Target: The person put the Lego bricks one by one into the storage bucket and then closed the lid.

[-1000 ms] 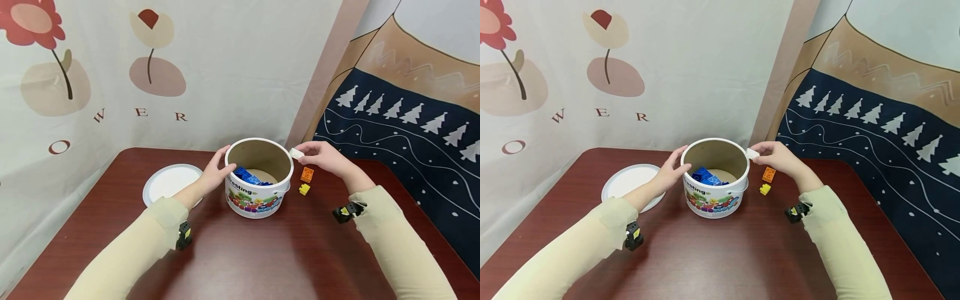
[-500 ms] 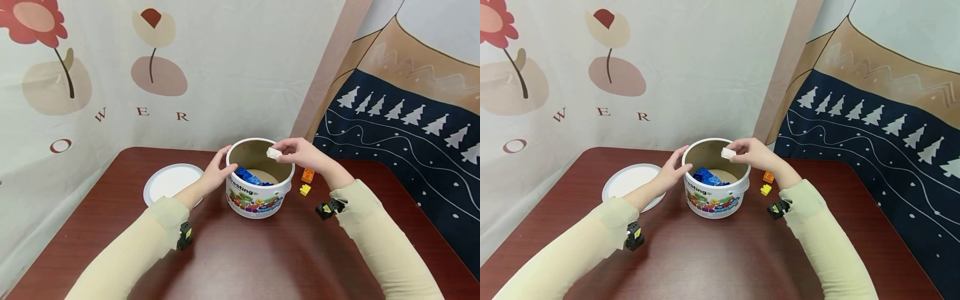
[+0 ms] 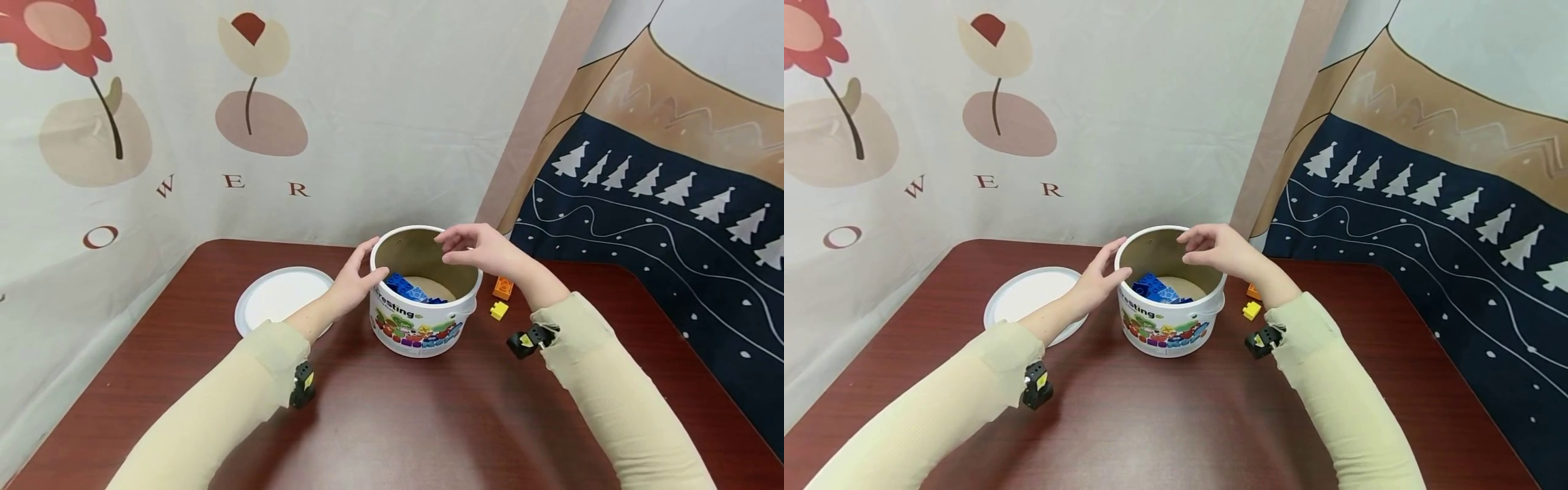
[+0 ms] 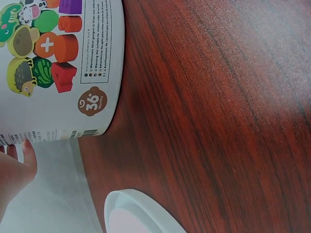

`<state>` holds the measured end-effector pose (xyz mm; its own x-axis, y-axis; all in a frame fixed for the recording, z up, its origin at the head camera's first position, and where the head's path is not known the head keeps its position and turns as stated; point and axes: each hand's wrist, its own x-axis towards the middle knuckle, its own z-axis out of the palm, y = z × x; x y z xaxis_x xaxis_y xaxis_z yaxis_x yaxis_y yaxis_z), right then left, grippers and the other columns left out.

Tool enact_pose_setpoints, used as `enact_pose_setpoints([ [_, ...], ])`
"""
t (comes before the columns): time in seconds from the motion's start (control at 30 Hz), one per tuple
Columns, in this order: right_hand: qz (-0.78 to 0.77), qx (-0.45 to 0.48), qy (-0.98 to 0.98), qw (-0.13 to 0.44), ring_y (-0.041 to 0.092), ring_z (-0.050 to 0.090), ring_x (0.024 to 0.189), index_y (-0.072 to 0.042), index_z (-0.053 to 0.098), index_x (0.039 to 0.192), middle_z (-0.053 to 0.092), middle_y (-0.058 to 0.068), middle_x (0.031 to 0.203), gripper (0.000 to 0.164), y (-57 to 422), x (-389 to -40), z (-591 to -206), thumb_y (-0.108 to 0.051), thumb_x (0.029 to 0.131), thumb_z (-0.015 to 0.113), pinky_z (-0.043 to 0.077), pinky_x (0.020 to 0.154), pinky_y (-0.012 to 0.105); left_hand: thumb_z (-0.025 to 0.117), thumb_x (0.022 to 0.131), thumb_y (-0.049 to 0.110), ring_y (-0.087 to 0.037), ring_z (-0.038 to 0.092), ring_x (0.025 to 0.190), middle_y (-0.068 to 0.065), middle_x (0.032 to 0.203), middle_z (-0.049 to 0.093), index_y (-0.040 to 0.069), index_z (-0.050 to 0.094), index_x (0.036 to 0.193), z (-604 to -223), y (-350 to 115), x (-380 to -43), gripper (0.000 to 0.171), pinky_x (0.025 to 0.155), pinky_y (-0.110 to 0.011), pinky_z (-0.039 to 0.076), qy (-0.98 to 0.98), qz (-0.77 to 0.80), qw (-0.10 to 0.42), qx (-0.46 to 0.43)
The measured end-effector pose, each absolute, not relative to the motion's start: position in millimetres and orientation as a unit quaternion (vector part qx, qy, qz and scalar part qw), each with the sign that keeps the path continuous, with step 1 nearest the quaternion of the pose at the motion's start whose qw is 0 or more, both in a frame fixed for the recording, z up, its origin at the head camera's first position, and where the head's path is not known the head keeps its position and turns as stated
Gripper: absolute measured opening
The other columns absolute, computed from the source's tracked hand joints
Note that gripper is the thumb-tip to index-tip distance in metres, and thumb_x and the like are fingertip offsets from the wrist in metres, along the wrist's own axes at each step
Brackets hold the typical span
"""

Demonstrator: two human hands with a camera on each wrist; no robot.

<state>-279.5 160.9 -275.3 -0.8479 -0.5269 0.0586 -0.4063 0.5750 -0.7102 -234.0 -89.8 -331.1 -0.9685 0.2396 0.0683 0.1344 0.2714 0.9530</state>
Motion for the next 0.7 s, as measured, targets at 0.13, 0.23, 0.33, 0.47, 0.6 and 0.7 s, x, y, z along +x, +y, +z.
enact_pose_setpoints([
  [0.13,-0.403,-0.246,0.879,0.067,0.021,0.059,0.093,-0.002,0.06,0.119,0.061,0.015,0.104,0.035,171.9,-278.7,-276.5,-0.015,0.087,0.064,0.05,0.083,0.026,0.052,0.093,0.014,-0.035,0.018,0.142,-0.021,0.15,0.023,0.005,0.019,0.148,-333.0,-90.1,-235.6,0.065,0.113,-0.059,0.015,0.796,0.592,0.044,0.121],
  [0.23,-0.417,-0.227,0.878,0.063,0.016,0.06,0.09,-0.001,0.058,0.12,0.062,0.015,0.105,0.037,185.0,-278.4,-280.2,-0.016,0.088,0.064,0.052,0.081,0.022,0.053,0.093,0.014,-0.035,0.018,0.142,-0.02,0.151,0.023,0.006,0.019,0.148,-340.3,-90.9,-242.3,0.065,0.113,-0.059,0.015,0.795,0.593,0.044,0.122],
  [0.33,-0.428,-0.202,0.878,0.066,0.013,0.061,0.088,-0.001,0.057,0.122,0.062,0.017,0.108,0.038,199.3,-278.5,-285.6,-0.017,0.088,0.063,0.054,0.082,0.023,0.054,0.093,0.017,-0.033,0.018,0.142,-0.018,0.151,0.024,0.009,0.019,0.149,-352.5,-92.3,-252.6,0.066,0.113,-0.059,0.014,0.792,0.597,0.042,0.121],
  [0.47,-0.444,-0.176,0.876,0.065,0.011,0.063,0.087,0.0,0.056,0.123,0.06,0.02,0.11,0.038,218.3,-278.6,-295.5,-0.017,0.089,0.062,0.054,0.082,0.024,0.055,0.093,0.021,-0.03,0.018,0.142,-0.014,0.151,0.025,0.015,0.021,0.149,-364.2,-93.7,-261.1,0.066,0.114,-0.058,0.014,0.794,0.595,0.032,0.12],
  [0.6,-0.449,-0.155,0.878,0.058,0.006,0.063,0.085,0.002,0.054,0.124,0.058,0.019,0.111,0.038,238.0,-279.8,-308.8,-0.016,0.091,0.059,0.054,0.081,0.022,0.055,0.093,0.021,-0.03,0.019,0.142,-0.014,0.151,0.027,0.016,0.022,0.149,-365.6,-93.9,-260.6,0.065,0.114,-0.059,0.014,0.797,0.59,0.025,0.122],
  [0.7,-0.448,-0.142,0.88,0.067,0.004,0.062,0.086,0.004,0.052,0.125,0.057,0.023,0.116,0.039,250.2,-281.3,-321.2,-0.014,0.091,0.058,0.054,0.082,0.026,0.055,0.092,0.021,-0.03,0.02,0.142,-0.014,0.15,0.027,0.016,0.022,0.148,-365.1,-94.1,-259.7,0.065,0.113,-0.059,0.014,0.797,0.591,0.024,0.121],
])
